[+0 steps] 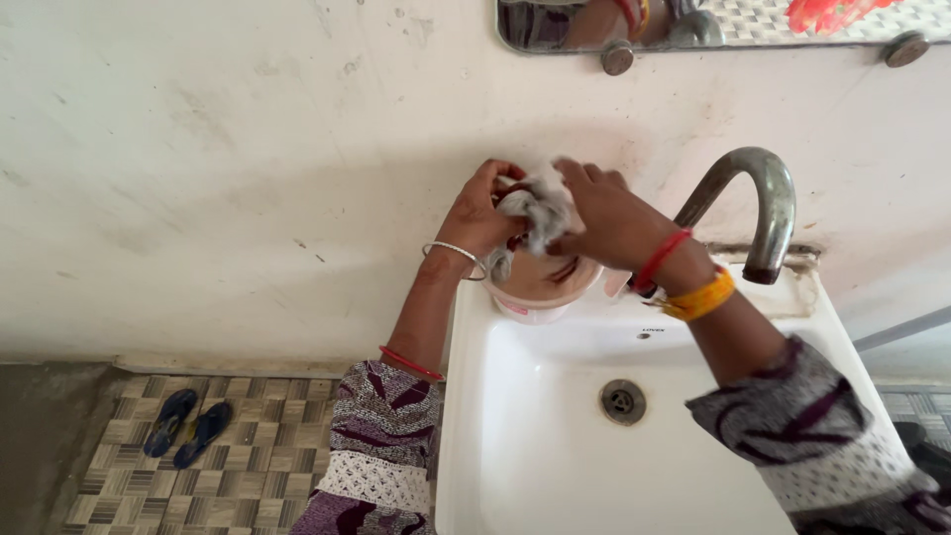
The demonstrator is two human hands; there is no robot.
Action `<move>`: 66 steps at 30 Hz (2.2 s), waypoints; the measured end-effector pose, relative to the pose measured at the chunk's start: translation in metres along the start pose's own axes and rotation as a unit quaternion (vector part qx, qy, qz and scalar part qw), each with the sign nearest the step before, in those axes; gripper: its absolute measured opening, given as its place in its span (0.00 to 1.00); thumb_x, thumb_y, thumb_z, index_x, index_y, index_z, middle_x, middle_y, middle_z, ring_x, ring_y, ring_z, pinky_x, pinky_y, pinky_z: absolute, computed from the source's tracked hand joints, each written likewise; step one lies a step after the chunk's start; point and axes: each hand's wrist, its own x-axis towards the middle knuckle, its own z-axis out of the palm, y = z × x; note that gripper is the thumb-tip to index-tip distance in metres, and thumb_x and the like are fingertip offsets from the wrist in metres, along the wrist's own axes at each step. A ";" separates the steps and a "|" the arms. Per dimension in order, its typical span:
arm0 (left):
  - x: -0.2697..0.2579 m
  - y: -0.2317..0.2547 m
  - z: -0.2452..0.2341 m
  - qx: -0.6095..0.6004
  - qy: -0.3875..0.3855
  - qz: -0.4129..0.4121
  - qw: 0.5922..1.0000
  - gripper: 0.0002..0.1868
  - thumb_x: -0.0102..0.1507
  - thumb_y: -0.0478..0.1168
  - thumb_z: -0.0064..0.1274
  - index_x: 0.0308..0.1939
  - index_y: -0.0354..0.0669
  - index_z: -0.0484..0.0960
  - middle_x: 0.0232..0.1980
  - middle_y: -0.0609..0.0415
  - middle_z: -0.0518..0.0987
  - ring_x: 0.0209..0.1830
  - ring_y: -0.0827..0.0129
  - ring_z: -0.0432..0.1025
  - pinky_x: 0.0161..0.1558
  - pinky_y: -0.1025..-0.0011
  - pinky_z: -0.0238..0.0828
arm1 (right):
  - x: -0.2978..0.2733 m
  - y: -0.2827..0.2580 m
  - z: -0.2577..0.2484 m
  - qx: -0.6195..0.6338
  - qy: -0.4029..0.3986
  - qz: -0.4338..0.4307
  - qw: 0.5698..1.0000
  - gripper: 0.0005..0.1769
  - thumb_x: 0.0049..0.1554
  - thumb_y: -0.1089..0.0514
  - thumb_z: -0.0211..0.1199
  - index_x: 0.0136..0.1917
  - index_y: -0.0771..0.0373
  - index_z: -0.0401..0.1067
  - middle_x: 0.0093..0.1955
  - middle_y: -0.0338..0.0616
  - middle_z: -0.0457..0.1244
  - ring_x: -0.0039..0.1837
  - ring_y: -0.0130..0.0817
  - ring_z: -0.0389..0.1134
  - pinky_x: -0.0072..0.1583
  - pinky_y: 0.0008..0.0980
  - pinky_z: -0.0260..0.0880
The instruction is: The person fills a pink plastic jug with water from a wall-mounted tap and uses a white cloth to wipe the interior surfaces of a white ceramic sink. The person repeatedly dips the cloth into the jug to wet it and scrubs the sink basin and the area around the drain.
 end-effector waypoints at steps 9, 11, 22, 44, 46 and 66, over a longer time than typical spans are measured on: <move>-0.022 -0.011 -0.005 0.260 -0.028 0.101 0.960 0.29 0.56 0.27 0.57 0.61 0.45 0.70 0.51 0.47 0.80 0.53 0.56 0.75 0.55 0.60 0.74 | 0.034 0.042 0.049 -0.052 -0.086 0.092 0.991 0.28 0.49 0.63 0.67 0.65 0.54 0.75 0.61 0.55 0.65 0.65 0.50 0.66 0.66 0.40 0.68; -0.025 -0.028 0.003 0.374 0.014 0.103 0.922 0.27 0.56 0.28 0.56 0.59 0.44 0.71 0.50 0.46 0.80 0.56 0.50 0.73 0.60 0.55 0.69 | 0.047 0.049 0.079 -0.025 -0.114 0.024 0.993 0.29 0.51 0.65 0.62 0.67 0.55 0.75 0.65 0.54 0.64 0.66 0.51 0.66 0.67 0.40 0.67; -0.025 -0.071 0.035 0.422 0.107 0.173 0.884 0.27 0.53 0.27 0.53 0.57 0.41 0.73 0.46 0.48 0.82 0.54 0.56 0.74 0.79 0.53 0.45 | 0.063 0.041 0.160 -0.113 -0.356 0.042 0.927 0.29 0.54 0.50 0.64 0.68 0.57 0.69 0.71 0.50 0.62 0.71 0.47 0.62 0.72 0.41 0.61; -0.021 -0.078 0.037 0.417 0.148 0.186 0.877 0.29 0.54 0.27 0.49 0.61 0.41 0.73 0.50 0.46 0.82 0.54 0.57 0.76 0.79 0.58 0.48 | 0.057 0.036 0.158 -0.131 -0.394 0.048 0.909 0.27 0.47 0.55 0.69 0.62 0.55 0.76 0.65 0.46 0.69 0.67 0.43 0.69 0.67 0.41 0.68; -0.018 -0.081 0.037 0.409 0.162 0.194 0.877 0.28 0.56 0.28 0.51 0.61 0.42 0.74 0.53 0.46 0.82 0.57 0.58 0.75 0.79 0.58 0.48 | 0.056 0.039 0.149 -0.135 -0.401 0.051 0.905 0.28 0.46 0.55 0.71 0.61 0.54 0.76 0.64 0.45 0.69 0.66 0.43 0.68 0.66 0.42 0.68; -0.003 -0.048 0.033 -0.117 0.056 0.092 0.987 0.35 0.58 0.28 0.63 0.69 0.39 0.70 0.57 0.45 0.80 0.52 0.65 0.75 0.49 0.71 0.76 | 0.007 -0.008 -0.018 0.390 0.163 0.146 0.895 0.18 0.50 0.67 0.58 0.55 0.69 0.70 0.52 0.48 0.67 0.54 0.42 0.71 0.56 0.41 0.75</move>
